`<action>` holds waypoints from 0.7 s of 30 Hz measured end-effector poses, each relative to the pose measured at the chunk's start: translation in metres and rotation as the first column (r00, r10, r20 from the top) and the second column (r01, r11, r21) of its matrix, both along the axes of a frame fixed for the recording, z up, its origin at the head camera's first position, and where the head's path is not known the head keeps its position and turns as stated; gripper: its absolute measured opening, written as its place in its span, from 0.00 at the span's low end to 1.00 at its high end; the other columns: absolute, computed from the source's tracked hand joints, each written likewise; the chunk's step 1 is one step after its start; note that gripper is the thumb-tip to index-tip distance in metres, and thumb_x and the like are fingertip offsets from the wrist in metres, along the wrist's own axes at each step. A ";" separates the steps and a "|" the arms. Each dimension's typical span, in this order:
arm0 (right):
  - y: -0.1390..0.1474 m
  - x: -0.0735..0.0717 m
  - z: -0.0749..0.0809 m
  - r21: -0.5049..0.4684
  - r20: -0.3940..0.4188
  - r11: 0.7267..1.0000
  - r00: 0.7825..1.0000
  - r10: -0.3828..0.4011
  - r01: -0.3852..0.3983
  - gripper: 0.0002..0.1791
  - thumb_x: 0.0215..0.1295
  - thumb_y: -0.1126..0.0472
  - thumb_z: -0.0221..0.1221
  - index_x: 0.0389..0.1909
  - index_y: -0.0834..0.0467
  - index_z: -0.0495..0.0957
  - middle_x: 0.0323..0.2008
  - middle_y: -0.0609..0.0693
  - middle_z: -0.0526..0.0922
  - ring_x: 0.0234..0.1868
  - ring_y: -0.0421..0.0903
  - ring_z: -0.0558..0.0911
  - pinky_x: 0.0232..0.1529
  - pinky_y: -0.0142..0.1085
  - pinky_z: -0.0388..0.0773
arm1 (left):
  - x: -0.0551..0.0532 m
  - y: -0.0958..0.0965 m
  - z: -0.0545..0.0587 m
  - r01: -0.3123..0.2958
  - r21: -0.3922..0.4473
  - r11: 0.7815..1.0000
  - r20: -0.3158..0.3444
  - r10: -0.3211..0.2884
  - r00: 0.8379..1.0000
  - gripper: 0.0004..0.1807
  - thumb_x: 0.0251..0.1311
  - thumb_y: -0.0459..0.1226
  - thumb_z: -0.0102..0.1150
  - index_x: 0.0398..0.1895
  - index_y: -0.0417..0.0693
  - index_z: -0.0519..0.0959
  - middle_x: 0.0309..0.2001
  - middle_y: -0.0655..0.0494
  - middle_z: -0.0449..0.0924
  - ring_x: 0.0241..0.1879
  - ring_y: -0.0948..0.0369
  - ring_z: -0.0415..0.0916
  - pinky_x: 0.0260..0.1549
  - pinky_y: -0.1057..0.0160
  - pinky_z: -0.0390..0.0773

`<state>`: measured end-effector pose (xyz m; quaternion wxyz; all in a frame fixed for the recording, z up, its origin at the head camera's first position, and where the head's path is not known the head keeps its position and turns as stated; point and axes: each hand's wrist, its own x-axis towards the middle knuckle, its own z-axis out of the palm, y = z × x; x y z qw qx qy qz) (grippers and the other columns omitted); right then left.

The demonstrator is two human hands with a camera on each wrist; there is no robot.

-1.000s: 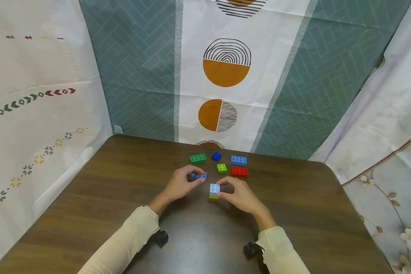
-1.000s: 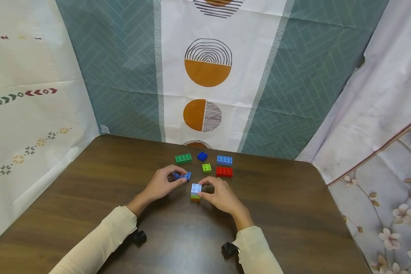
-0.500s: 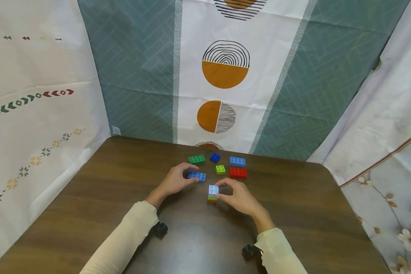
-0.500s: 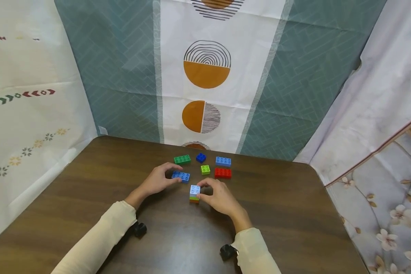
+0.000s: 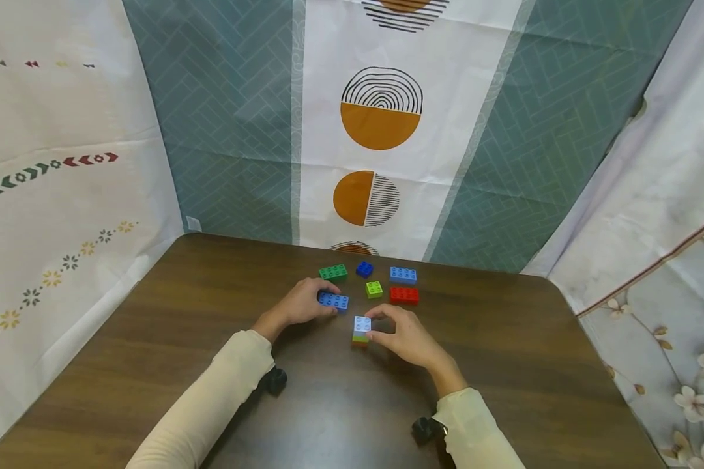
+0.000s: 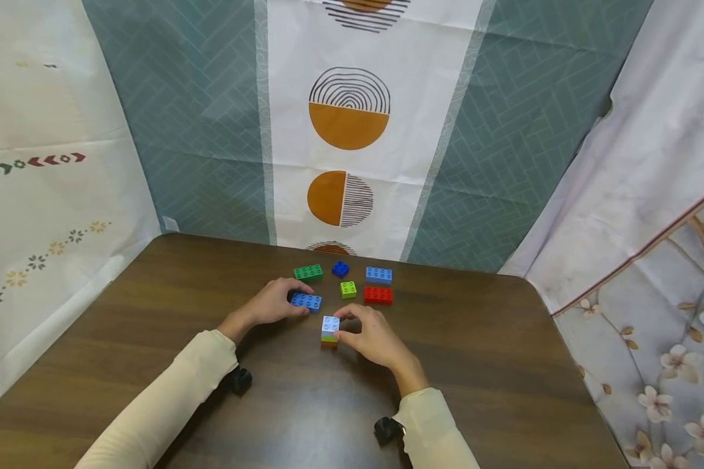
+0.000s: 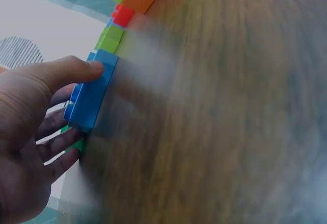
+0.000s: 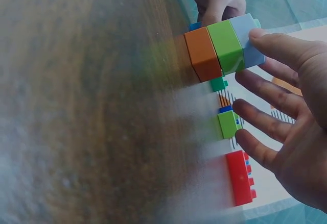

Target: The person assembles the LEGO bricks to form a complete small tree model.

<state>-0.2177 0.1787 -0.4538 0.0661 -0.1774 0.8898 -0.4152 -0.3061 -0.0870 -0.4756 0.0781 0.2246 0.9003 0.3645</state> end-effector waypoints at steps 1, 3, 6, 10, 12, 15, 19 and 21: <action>0.000 0.000 0.000 0.002 0.001 1.000 1.000 0.002 -0.002 0.17 0.67 0.54 0.68 0.56 0.44 0.80 0.56 0.45 0.84 0.61 0.52 0.79 0.64 0.59 0.76 | 0.000 0.000 0.000 -0.005 -0.008 1.000 0.005 0.005 1.000 0.21 0.62 0.43 0.72 0.59 0.52 0.83 0.59 0.52 0.83 0.59 0.53 0.76 0.65 0.46 0.76; -0.001 0.000 0.000 0.003 0.004 1.000 1.000 0.005 -0.005 0.17 0.67 0.54 0.68 0.56 0.44 0.80 0.56 0.45 0.84 0.61 0.52 0.79 0.64 0.59 0.76 | 0.000 0.001 0.000 -0.016 -0.021 1.000 0.011 0.017 1.000 0.21 0.63 0.42 0.72 0.58 0.52 0.83 0.59 0.52 0.83 0.59 0.53 0.76 0.65 0.45 0.76; -0.001 0.000 0.000 0.003 0.002 1.000 1.000 0.008 -0.008 0.17 0.68 0.54 0.68 0.56 0.45 0.80 0.56 0.45 0.84 0.61 0.51 0.79 0.64 0.59 0.76 | 0.003 0.001 0.000 -0.029 -0.033 0.999 0.004 0.030 1.000 0.20 0.63 0.43 0.71 0.58 0.52 0.83 0.58 0.52 0.83 0.59 0.54 0.76 0.65 0.46 0.76; 0.000 0.000 0.000 0.002 0.006 1.000 1.000 0.005 -0.005 0.17 0.68 0.54 0.68 0.56 0.46 0.80 0.56 0.46 0.84 0.61 0.51 0.79 0.64 0.59 0.76 | 0.009 0.000 0.007 -0.016 0.003 1.000 -0.038 0.016 0.999 0.20 0.63 0.43 0.71 0.57 0.51 0.84 0.57 0.52 0.83 0.57 0.54 0.78 0.63 0.46 0.78; 0.000 0.000 0.000 0.004 0.009 1.000 1.000 0.004 -0.004 0.17 0.68 0.54 0.68 0.56 0.45 0.80 0.56 0.46 0.84 0.61 0.52 0.79 0.64 0.59 0.76 | 0.013 0.000 0.012 -0.008 0.032 0.999 -0.056 0.010 0.998 0.20 0.63 0.43 0.71 0.57 0.51 0.84 0.58 0.52 0.83 0.57 0.53 0.77 0.63 0.45 0.78; 0.000 0.001 0.001 0.000 0.015 1.000 1.000 0.003 -0.003 0.18 0.67 0.54 0.68 0.56 0.45 0.80 0.57 0.46 0.84 0.62 0.52 0.79 0.64 0.59 0.76 | 0.021 -0.002 0.021 0.003 0.071 0.997 -0.075 0.003 0.997 0.20 0.62 0.43 0.71 0.58 0.52 0.84 0.58 0.52 0.83 0.55 0.52 0.77 0.63 0.46 0.79; 0.000 0.000 0.001 -0.001 0.011 1.000 1.000 0.008 -0.008 0.17 0.68 0.54 0.68 0.56 0.45 0.80 0.57 0.46 0.84 0.62 0.52 0.79 0.64 0.59 0.77 | 0.032 -0.002 0.029 0.028 0.102 0.994 -0.092 -0.019 0.996 0.20 0.63 0.44 0.71 0.58 0.53 0.83 0.57 0.54 0.83 0.52 0.55 0.77 0.60 0.50 0.81; 0.001 0.000 0.001 -0.001 0.010 1.000 1.000 0.008 -0.008 0.17 0.68 0.54 0.68 0.56 0.45 0.80 0.56 0.46 0.84 0.62 0.53 0.79 0.64 0.59 0.76 | 0.038 -0.001 0.033 0.050 0.118 0.992 -0.094 -0.039 0.995 0.20 0.63 0.44 0.71 0.58 0.54 0.83 0.56 0.55 0.83 0.51 0.56 0.76 0.57 0.51 0.81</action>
